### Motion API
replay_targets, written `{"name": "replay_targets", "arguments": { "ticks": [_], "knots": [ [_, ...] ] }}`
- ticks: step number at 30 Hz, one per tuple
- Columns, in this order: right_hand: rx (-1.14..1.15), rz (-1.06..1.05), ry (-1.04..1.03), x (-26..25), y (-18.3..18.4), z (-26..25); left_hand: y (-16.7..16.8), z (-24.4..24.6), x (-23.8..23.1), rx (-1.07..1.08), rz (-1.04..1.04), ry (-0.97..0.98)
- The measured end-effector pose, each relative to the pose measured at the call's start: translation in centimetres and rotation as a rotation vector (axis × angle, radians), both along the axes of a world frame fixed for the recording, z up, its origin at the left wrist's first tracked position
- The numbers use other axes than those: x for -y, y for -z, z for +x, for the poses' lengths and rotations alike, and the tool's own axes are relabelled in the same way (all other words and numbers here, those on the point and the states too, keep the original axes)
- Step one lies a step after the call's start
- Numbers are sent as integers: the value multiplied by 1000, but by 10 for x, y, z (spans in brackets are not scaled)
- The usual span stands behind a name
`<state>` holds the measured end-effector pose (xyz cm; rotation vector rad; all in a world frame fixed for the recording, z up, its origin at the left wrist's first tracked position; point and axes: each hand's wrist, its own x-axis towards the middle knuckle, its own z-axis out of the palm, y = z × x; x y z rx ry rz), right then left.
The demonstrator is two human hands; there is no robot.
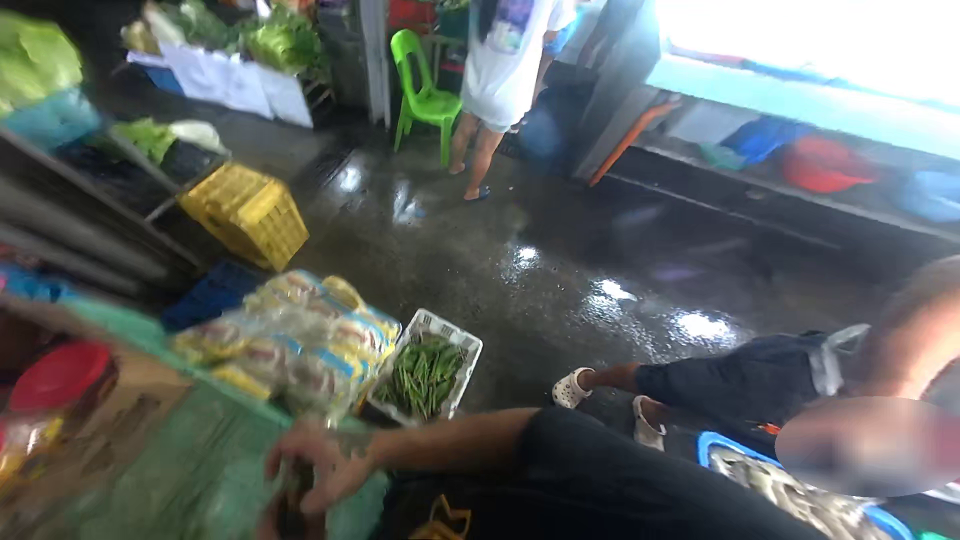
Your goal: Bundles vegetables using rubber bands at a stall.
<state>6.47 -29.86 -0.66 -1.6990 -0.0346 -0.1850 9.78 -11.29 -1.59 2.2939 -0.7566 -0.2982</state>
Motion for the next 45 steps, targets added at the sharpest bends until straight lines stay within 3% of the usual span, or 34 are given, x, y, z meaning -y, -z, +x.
{"name": "replay_targets", "arguments": {
  "ticks": [3, 6, 10, 14, 16, 20, 22, 26, 30, 35, 39, 42, 45],
  "knots": [
    [4, -62, -125, 12, -9, -6, -21, -7, 6, -129, -62, -69],
    [-43, -132, -289, 22, 2, 3, -10, 0, 4, -291, -66, -117],
    [-56, 100, -258, 50, 10, 6, -1, 4, 4, -511, -205, -110],
    [-109, 38, -431, 44, 10, 0, 5, 4, 2, -648, -272, -62],
    [-162, -7, -414, 49, 19, -4, 12, 3, 5, -700, -242, 11],
    [-493, 11, -269, 101, 47, -25, 29, 8, -18, -470, 18, -19],
    [-753, -83, -127, 133, 83, -42, 39, 13, -45, -331, 162, -132],
    [-1023, -172, 26, 157, 133, -73, 61, 33, -93, -352, 270, -449],
    [-987, -153, 3, 125, 134, -67, 86, 49, -116, -295, 243, -709],
    [-760, -277, -225, 58, 123, -12, 104, 73, -106, -490, 199, -968],
    [-478, -268, -226, -2, 119, 50, 100, 77, -103, -548, 117, -964],
    [-318, -354, -324, -52, 105, 94, 87, 68, -105, -366, 261, -825],
    [-317, -447, -425, -89, 89, 137, 80, 67, -109, -228, 302, -803]
  ]
}}
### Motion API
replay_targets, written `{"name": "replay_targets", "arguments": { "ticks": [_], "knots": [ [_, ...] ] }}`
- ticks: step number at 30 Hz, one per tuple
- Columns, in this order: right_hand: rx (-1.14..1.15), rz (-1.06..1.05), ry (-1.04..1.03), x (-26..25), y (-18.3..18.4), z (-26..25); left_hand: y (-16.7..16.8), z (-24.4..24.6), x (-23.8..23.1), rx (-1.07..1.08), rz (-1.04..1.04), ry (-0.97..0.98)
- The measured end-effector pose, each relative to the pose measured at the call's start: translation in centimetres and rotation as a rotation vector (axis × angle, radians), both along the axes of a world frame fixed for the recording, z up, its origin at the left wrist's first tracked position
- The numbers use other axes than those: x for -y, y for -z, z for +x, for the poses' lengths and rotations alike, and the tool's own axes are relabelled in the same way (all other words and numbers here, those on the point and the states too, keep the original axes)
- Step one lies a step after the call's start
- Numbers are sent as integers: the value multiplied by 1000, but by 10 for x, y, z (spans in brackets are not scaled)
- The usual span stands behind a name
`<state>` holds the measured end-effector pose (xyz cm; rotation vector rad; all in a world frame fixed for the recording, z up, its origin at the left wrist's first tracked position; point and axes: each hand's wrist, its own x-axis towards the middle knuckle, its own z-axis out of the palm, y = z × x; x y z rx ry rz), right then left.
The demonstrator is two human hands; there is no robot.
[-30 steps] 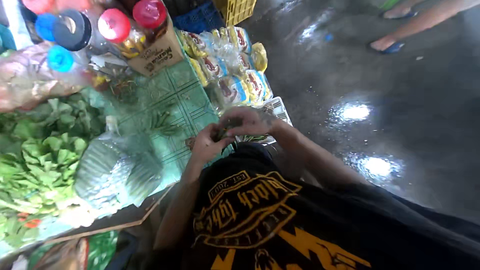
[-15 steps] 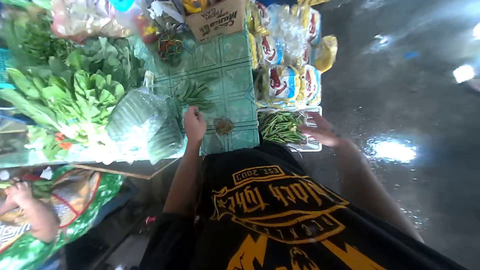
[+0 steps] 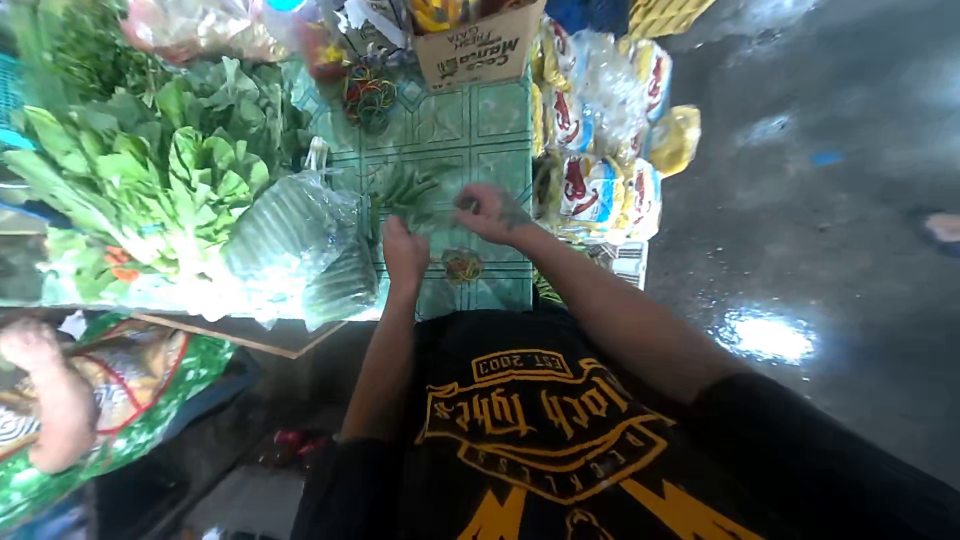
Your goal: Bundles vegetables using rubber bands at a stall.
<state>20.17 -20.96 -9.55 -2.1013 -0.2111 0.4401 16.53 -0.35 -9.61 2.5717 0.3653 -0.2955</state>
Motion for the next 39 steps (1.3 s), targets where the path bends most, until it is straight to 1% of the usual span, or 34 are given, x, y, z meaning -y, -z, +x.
{"name": "replay_targets", "arguments": {
  "ticks": [2, 3, 6, 8, 10, 12, 14, 15, 17, 19, 21, 23, 25, 26, 27, 30, 32, 35, 37, 39],
  "knots": [
    [16, -98, -21, -25, -2, 30, 0, 7, -5, 54, 29, -64],
    [27, -158, -46, -38, -4, 46, -1, 14, -7, 43, 52, -100],
    [134, -340, -170, -82, 3, 86, -7, 43, -10, -152, 204, -211],
    [203, -480, -286, -105, 10, 101, -6, 60, -10, -273, 249, -240],
    [261, -592, -395, -117, 17, 109, -8, 69, -9, -352, 257, -246],
    [349, -616, -422, -119, 22, 115, -13, 73, -9, -388, 214, -250],
    [460, -556, -358, -110, 22, 120, -13, 71, -13, -334, 77, -251],
    [477, -534, -305, -103, 18, 119, -8, 67, -17, -277, -35, -255],
    [453, -475, -175, -89, 2, 111, 7, 56, -24, -136, -324, -288],
    [303, -347, -65, -77, -17, 93, 17, 49, -25, 1, -618, -348],
    [107, -159, -22, -68, -29, 72, 14, 50, -23, 83, -821, -398],
    [70, -38, 7, -65, -23, 51, 4, 52, -21, 89, -989, -431],
    [127, 36, 29, -68, -16, 34, -6, 51, -16, 17, -1180, -455],
    [164, 56, 30, -72, -15, 27, -11, 47, -13, -17, -1233, -433],
    [196, 65, 24, -75, -16, 20, -13, 43, -9, -23, -1238, -411],
    [239, 51, -20, -72, -22, 12, -15, 37, -4, 29, -1194, -406],
    [213, 32, -2, -55, -17, 14, -14, 30, -6, 54, -1185, -421],
    [100, -42, 13, -17, -10, 7, -23, 7, -15, 79, -1223, -416],
    [66, -99, -72, 4, 0, -6, -27, -7, -25, 101, -1212, -419],
    [98, -149, -124, 17, 25, -28, -27, -27, -32, 47, -1198, -433]
  ]
}}
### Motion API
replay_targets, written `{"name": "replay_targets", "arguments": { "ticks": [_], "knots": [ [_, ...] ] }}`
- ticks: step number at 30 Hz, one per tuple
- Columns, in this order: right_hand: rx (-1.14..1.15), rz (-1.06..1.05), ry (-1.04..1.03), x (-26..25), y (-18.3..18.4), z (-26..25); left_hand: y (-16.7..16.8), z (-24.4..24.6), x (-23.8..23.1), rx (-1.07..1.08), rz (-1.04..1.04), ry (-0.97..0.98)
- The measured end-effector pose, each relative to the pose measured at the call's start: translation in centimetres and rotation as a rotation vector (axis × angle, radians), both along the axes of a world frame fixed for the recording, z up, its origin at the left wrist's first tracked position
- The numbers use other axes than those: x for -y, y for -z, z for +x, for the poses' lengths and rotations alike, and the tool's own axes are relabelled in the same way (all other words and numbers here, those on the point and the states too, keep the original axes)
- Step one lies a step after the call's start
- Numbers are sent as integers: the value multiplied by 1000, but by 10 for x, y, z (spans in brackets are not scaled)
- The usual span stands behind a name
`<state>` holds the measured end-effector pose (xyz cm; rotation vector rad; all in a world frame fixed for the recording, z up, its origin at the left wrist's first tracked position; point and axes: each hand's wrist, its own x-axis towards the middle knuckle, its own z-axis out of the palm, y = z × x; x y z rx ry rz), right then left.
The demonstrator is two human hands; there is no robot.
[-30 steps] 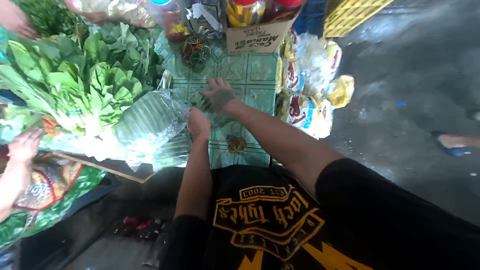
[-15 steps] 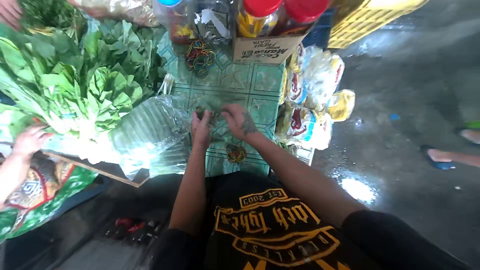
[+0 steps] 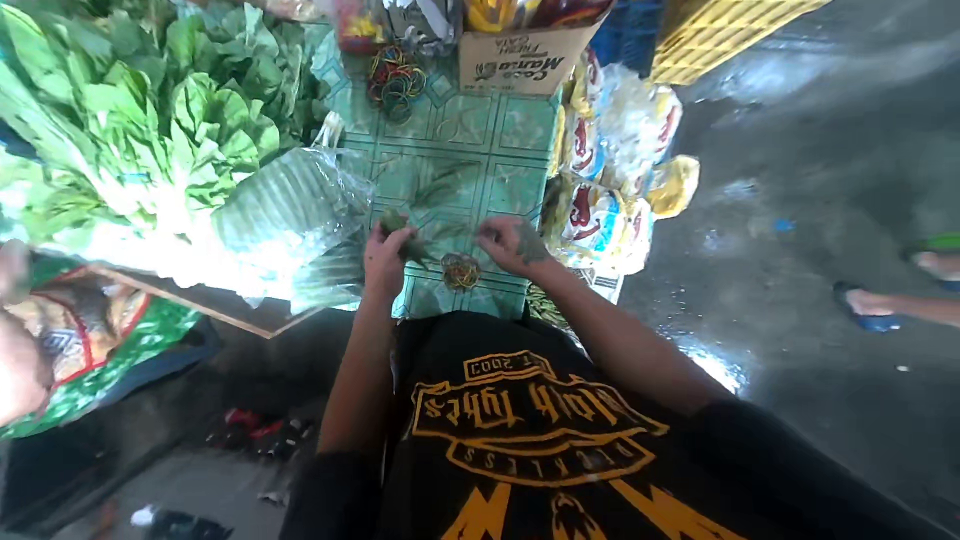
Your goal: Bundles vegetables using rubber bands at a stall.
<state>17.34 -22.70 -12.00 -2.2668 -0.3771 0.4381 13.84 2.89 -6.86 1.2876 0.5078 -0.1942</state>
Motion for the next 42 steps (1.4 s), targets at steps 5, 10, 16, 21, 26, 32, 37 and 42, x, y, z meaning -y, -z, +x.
{"name": "replay_targets", "arguments": {
  "ticks": [5, 10, 16, 21, 26, 32, 37, 42],
  "knots": [
    [-48, -134, 105, -2, 5, -10, 12, -33, -3, -102, -213, -56],
    [36, -315, 22, -26, 9, 19, 12, -38, 2, -140, -264, -6],
    [274, -190, -144, -27, -27, 29, 6, -33, -3, 60, -71, 241],
    [547, -51, -381, -18, -74, 23, -3, -28, 2, 109, 94, 531],
    [375, 152, -230, -23, -61, 12, -2, -16, 22, 164, 168, 609],
    [198, 408, 39, -35, -63, -6, 7, -21, 20, 151, -131, 545],
    [100, 383, -69, -19, -57, -13, 21, -41, 33, 104, -283, 451],
    [-56, 472, -187, -23, -46, 4, 2, -36, 20, 114, -308, 499]
  ]
}}
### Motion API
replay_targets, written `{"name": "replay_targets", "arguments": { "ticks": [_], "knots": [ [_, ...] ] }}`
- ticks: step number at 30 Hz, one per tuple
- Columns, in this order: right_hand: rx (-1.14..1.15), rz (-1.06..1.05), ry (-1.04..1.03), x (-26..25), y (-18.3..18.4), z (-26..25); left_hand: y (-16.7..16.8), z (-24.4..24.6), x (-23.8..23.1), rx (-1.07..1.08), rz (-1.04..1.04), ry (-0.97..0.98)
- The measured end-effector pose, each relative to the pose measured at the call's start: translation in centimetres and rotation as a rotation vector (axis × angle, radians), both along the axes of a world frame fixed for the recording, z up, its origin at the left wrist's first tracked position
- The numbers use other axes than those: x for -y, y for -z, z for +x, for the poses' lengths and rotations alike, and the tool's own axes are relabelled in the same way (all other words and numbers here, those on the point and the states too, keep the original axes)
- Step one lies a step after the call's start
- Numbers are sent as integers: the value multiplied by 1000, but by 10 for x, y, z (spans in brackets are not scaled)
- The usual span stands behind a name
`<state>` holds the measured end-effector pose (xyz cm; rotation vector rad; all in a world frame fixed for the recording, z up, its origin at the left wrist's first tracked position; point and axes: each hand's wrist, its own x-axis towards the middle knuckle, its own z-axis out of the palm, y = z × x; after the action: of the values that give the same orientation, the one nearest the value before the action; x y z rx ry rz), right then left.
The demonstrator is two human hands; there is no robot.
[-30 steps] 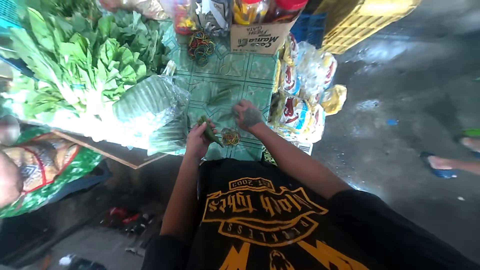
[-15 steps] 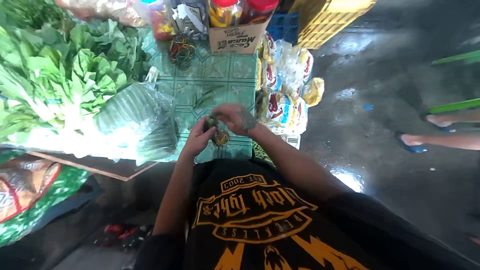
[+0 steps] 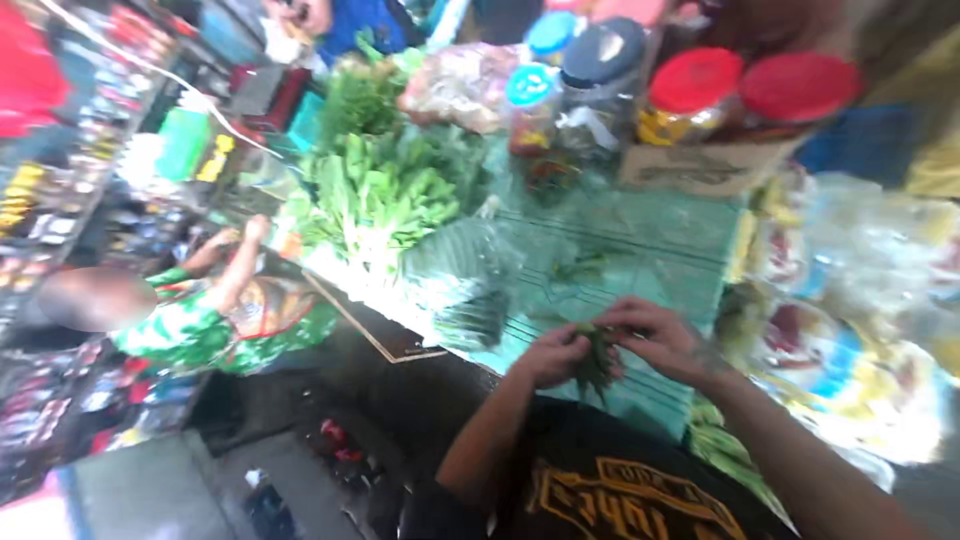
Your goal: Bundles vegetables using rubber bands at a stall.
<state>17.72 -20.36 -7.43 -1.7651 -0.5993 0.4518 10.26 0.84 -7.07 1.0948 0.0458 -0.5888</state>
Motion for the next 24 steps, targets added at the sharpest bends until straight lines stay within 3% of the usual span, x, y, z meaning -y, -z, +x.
{"name": "replay_targets", "arguments": {
  "ticks": [4, 8, 10, 12, 14, 16, 18, 24],
  "knots": [
    [-13, 75, 24, -7, 0, 1, -2, 5, -9, -6, 1, 13],
    [-165, 45, 152, -9, 2, -13, -3, -2, -17, -33, -7, -56],
    [-51, -170, 193, -1, 20, -21, 0, -7, -24, -39, 18, -117],
    [141, -482, 79, 7, 48, -31, 4, -14, -33, -74, 39, -185],
    [264, -601, 32, 13, 74, -46, 9, -21, -40, -109, 49, -239],
    [290, -572, 68, 15, 82, -50, 11, -23, -43, -117, 59, -262],
    [164, -476, 129, 14, 76, -50, 11, -27, -43, -123, 57, -262],
    [-105, -241, 203, 12, 30, -30, 9, -23, -36, -136, 66, -260]
  ]
}}
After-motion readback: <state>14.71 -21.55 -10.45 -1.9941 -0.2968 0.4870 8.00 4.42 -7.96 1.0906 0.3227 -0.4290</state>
